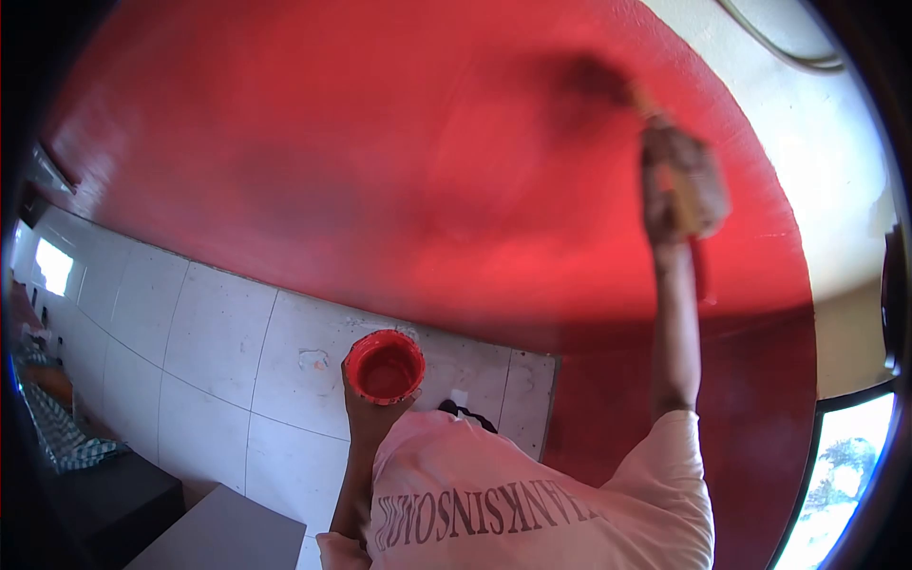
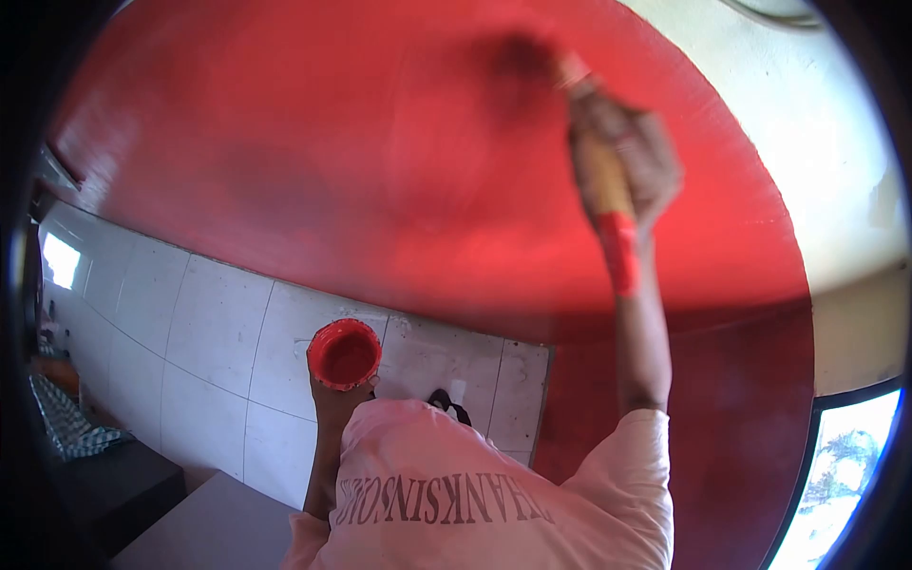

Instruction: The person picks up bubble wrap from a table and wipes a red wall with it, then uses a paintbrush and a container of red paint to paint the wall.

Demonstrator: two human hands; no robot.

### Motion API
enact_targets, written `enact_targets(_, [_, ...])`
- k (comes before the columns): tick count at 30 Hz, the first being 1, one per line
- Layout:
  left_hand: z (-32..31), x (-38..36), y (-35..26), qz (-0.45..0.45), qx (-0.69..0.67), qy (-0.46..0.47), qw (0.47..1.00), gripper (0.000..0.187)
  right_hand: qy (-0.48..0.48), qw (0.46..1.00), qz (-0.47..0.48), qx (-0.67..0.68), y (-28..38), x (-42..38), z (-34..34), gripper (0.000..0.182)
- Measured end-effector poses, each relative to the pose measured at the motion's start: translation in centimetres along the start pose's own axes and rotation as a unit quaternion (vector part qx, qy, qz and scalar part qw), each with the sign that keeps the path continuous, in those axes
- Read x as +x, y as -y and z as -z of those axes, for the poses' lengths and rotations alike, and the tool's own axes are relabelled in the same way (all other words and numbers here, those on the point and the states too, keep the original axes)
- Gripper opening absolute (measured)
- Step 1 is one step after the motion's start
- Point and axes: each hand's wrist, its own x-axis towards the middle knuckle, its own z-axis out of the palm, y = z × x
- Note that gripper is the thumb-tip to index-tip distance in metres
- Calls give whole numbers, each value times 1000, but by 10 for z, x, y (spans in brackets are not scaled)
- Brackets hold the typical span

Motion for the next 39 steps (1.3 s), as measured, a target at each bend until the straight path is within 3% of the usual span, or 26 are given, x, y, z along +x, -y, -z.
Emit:
enact_targets(3, [-5,3,-2,-5,-5,7,1000,83,5,994,-5,-113,7,-12,-13,11])
enact_targets(5, [-8,5,-10,-33,-1,9,999,83,146,956,123,-224,-5,-73,-29,22])
enact_targets(8, [-12,4,-17,-6,-46,3,999,83,213,977,-16,-19,35,-144,-78,18])
enact_targets(10, [-13,5,-22,-14,-53,2,998,83,274,962,-8,0,27,-151,-73,17])
enact_targets(11, [-13,4,-23,-15,-54,3,998,83,192,931,-230,210,22,-122,-59,14])
enact_targets(13, [-10,4,-12,-21,-6,21,1000,84,14,860,-383,336,-26,-89,-19,5])
enact_targets(14, [-11,4,-9,-24,15,31,999,84,15,967,-202,157,-10,-33,-2,5])
enact_targets(15, [-13,4,-8,-20,21,33,999,84,-53,996,-36,-68,6,23,15,6])
enact_targets(17, [-15,5,-9,-15,31,35,999,85,-113,982,47,-142,13,37,12,13])
enact_targets(18, [-15,6,-11,-20,20,39,999,85,-61,988,11,-140,12,17,7,16])
enact_targets(20, [-17,7,-15,-30,-7,41,999,84,59,968,66,-237,1,-54,-20,29])
enact_targets(21, [-18,7,-16,-21,-22,37,999,84,159,964,73,-199,3,-102,-34,31])
enact_targets(22, [-19,7,-17,-12,-38,32,999,84,209,972,-2,-105,16,-138,-55,34])
enact_targets(24, [-19,7,-16,-5,-53,24,998,83,359,929,-90,7,29,-176,-61,23])
enact_targets(26, [-17,9,-16,-11,-44,24,999,84,308,916,-256,27,-32,-194,-52,22])
enact_targets(29, [-17,13,-18,-22,-22,24,999,84,0,943,-254,213,1,-48,11,18])
enact_targets(30, [-17,14,-17,-18,-14,28,999,84,3,998,-51,-25,-8,-23,27,14])
enact_targets(33, [-19,16,-19,-14,-9,35,999,84,-138,967,82,-197,-1,-1,29,12])
enact_targets(35, [-23,18,-21,-22,-33,34,999,84,32,989,-65,-126,3,-68,6,19])
enact_targets(36, [-23,18,-20,-16,-40,35,998,84,107,974,42,-194,5,-103,-8,22])
enact_targets(37, [-24,17,-19,-12,-47,35,998,84,225,966,-46,-116,11,-140,-28,20])
enact_targets(39, [-27,17,-21,-14,-50,27,998,85,348,935,-57,-34,29,-174,-33,16])
